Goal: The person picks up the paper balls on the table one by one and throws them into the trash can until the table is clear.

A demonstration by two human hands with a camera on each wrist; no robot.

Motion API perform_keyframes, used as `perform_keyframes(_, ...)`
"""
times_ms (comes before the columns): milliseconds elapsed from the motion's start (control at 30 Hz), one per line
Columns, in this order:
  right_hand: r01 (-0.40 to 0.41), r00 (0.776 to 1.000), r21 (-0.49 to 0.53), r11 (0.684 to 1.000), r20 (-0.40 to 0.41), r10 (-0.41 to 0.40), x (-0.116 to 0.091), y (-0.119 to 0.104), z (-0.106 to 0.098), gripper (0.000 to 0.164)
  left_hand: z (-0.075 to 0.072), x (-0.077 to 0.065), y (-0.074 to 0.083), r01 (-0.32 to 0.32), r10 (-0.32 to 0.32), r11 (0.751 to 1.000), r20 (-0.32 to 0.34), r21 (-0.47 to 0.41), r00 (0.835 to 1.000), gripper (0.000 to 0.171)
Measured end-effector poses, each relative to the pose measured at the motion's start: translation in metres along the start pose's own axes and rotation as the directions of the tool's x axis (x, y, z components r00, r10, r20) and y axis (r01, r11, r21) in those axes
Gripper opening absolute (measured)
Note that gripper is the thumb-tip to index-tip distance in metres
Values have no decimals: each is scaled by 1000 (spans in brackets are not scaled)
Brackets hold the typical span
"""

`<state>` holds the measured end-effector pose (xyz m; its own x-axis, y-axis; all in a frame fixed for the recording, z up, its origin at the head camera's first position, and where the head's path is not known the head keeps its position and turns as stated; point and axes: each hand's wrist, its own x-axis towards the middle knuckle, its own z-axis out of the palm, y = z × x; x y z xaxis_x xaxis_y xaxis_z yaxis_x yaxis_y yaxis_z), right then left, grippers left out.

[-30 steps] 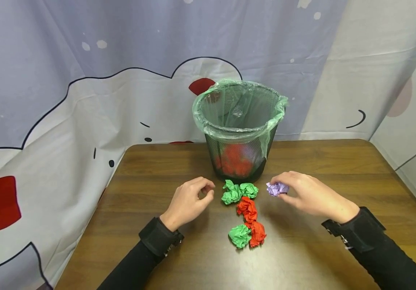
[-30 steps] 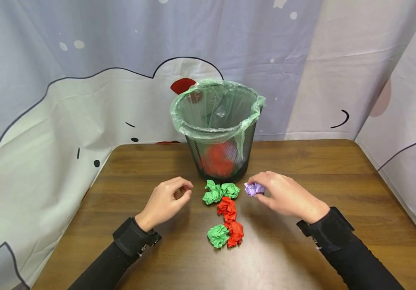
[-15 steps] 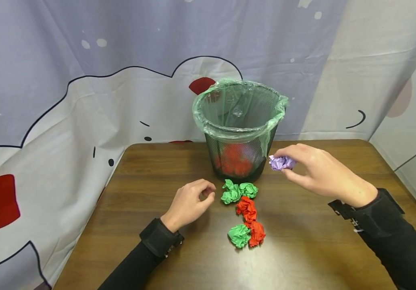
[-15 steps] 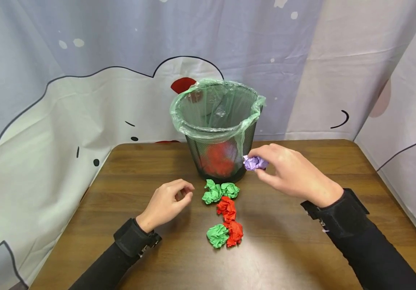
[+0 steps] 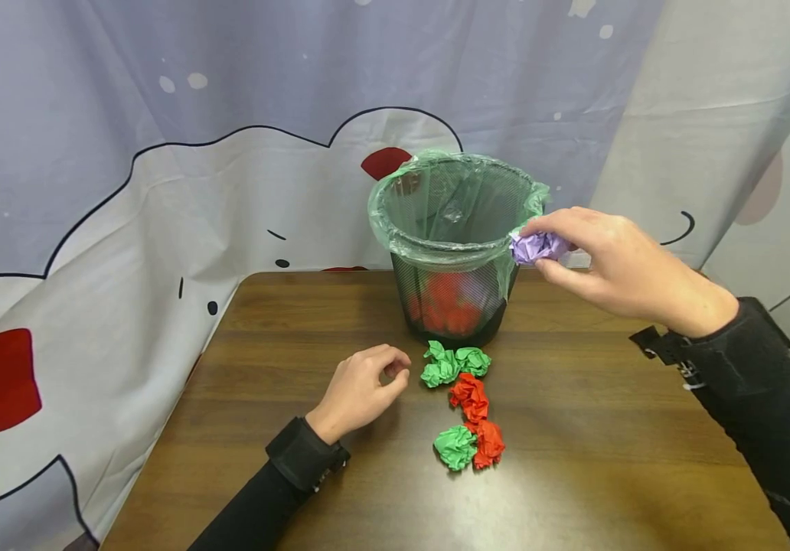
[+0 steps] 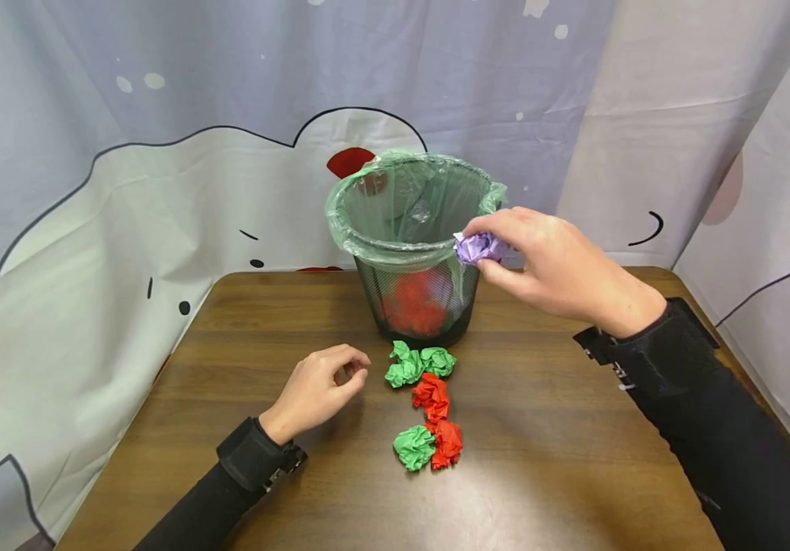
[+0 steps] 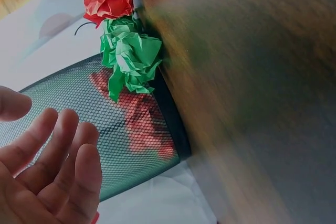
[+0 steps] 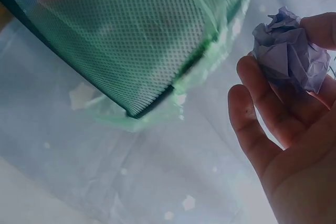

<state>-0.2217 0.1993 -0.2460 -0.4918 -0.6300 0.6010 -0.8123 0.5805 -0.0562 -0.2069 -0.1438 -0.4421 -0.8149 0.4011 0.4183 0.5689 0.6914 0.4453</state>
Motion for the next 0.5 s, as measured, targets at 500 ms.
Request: perform_keyframes(500, -25, 999, -1, 1000, 44, 25, 50, 7, -23, 34, 6, 1, -1, -2, 2, 1000, 31, -4, 1000, 13)
